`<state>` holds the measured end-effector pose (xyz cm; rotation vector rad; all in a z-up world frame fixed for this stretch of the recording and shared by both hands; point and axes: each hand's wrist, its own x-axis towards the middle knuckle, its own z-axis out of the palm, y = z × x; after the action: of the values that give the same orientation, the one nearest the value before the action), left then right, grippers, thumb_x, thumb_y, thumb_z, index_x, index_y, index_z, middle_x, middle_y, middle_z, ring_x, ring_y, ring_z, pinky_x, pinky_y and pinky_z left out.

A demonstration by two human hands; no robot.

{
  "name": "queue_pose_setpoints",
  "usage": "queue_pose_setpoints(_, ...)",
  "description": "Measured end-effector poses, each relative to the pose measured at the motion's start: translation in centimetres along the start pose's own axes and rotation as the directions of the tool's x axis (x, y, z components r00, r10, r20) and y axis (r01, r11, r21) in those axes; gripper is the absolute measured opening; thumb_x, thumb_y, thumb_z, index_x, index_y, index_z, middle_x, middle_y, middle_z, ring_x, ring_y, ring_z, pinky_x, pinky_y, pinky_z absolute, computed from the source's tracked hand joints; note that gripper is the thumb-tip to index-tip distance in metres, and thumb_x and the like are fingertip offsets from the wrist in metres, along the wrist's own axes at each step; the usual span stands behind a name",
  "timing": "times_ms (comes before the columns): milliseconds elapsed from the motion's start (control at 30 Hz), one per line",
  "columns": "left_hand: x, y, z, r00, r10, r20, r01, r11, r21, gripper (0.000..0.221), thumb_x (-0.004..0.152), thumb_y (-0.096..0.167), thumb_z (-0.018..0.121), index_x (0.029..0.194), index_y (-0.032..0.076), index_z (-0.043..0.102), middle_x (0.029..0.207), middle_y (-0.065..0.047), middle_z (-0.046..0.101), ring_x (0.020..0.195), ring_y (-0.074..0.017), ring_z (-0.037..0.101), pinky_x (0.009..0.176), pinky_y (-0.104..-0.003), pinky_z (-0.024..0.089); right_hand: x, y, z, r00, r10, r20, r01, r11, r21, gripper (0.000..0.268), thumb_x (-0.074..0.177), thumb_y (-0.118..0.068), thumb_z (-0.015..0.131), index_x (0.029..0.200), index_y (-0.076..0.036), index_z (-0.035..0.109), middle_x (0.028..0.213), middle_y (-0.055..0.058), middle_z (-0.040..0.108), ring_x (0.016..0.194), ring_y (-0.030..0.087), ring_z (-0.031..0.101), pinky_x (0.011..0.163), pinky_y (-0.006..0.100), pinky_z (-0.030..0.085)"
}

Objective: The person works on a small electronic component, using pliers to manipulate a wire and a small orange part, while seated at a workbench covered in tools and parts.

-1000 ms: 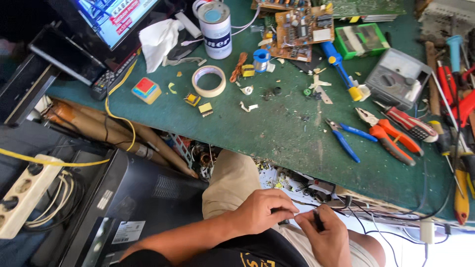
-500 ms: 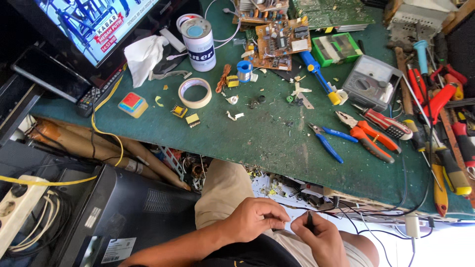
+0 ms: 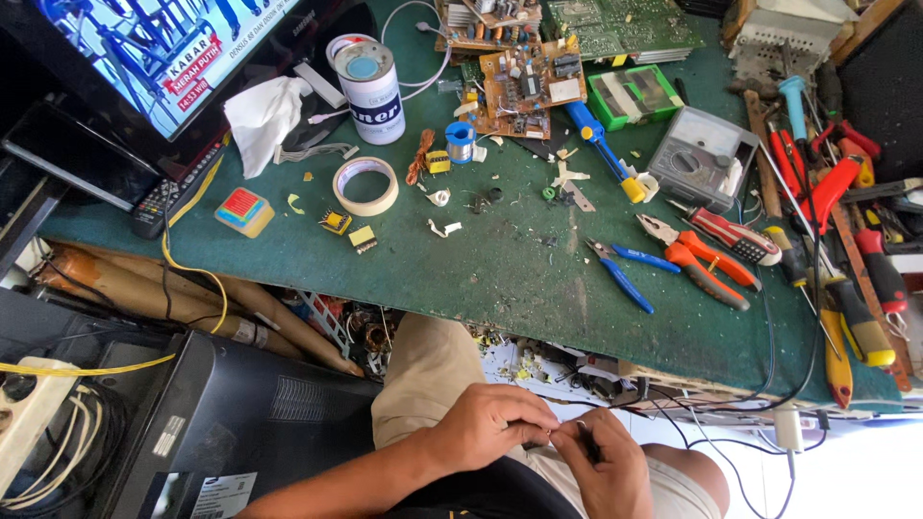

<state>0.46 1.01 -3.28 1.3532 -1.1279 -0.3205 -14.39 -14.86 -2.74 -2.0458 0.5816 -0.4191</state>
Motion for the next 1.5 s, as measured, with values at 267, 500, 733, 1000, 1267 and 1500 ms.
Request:
queue_pose_setpoints(267, -0.1, 0.4, 0.1, 0.929, -0.369, 0.033, 0.353, 0.855, -0.381, 0.017, 0.088, 0.010, 0.089, 0.103, 0.010, 0.081, 0.100, -0.005, 0.075, 0.092, -0.0129, 0.072, 0.084, -0.024, 0.059, 0.0, 2.4, 0.8, 0.989, 0.131, 0.069, -0.135, 0.989, 0.057, 0.014, 0.087, -0.025, 0.086, 0.082, -0.016, 0.078, 0.078, -0.004, 0.073, 0.074, 0.010, 0.065, 0.071, 0.028, 0.050)
queue_pose_setpoints(500, -1.1, -2.4, 2.4, 0.718, -0.694, -0.061, 0.529, 0.600, -0.601, 0.037, 0.079, -0.009, 0.088, 0.113, -0.003, 0.075, 0.089, -0.013, 0.075, 0.080, -0.0193, 0.075, 0.078, -0.032, 0.066, -0.1, 4.0, 2.4, 0.966, 0.257, -0.027, -0.247, 0.948, 0.200, 0.028, 0.088, -0.030, 0.090, 0.083, -0.009, 0.072, 0.057, 0.008, 0.059, 0.057, 0.015, 0.051, 0.055, 0.033, 0.041)
queue_pose_setpoints(733, 0.7, -0.6, 0.3, 0.902, -0.383, -0.201, 0.332, 0.910, -0.248, 0.050, 0.082, -0.004, 0.094, 0.124, -0.003, 0.068, 0.100, -0.015, 0.083, 0.082, -0.0189, 0.083, 0.080, -0.030, 0.069, 2.6, -1.1, 0.1, 0.996, 0.087, -0.016, -0.072, 0.906, 0.416, 0.021, 0.093, -0.015, 0.088, 0.110, -0.005, 0.081, 0.074, 0.002, 0.066, 0.066, 0.006, 0.056, 0.063, 0.022, 0.050)
queue_pose_setpoints(1000, 1.6, -0.9, 0.9, 0.964, 0.151, -0.217, -0.014, 0.848, 0.530, 0.038, 0.086, 0.005, 0.090, 0.121, 0.010, 0.076, 0.091, 0.005, 0.080, 0.070, -0.0083, 0.073, 0.071, -0.022, 0.066, 3.3, -4.0, -1.4, 0.930, -0.367, -0.032, 0.363, 0.927, -0.096, 0.018, 0.090, -0.008, 0.091, 0.106, -0.010, 0.084, 0.096, 0.006, 0.074, 0.062, 0.018, 0.066, 0.055, 0.030, 0.058)
queue_pose_setpoints(1267, 0.3, -2.2, 1.7, 0.968, 0.085, -0.236, 0.049, 0.857, 0.513, 0.040, 0.087, 0.004, 0.089, 0.125, 0.009, 0.076, 0.094, 0.002, 0.080, 0.073, -0.0106, 0.075, 0.071, -0.026, 0.066, 3.6, -2.1, 1.6, 0.916, -0.383, -0.117, 0.369, 0.921, -0.128, 0.008, 0.093, -0.003, 0.084, 0.098, -0.008, 0.079, 0.090, 0.006, 0.071, 0.059, 0.020, 0.064, 0.053, 0.034, 0.055)
queue_pose_setpoints(1500, 0.0, -2.9, 0.1, 0.742, -0.670, -0.028, 0.520, 0.602, -0.605, 0.042, 0.091, -0.001, 0.083, 0.129, -0.006, 0.067, 0.108, -0.018, 0.071, 0.093, -0.0221, 0.079, 0.085, -0.041, 0.071, 4.0, -1.7, 1.1, 0.880, -0.434, -0.195, 0.448, 0.894, 0.031, 0.004, 0.101, -0.003, 0.076, 0.097, -0.002, 0.075, 0.089, 0.011, 0.069, 0.065, 0.026, 0.062, 0.061, 0.034, 0.054)
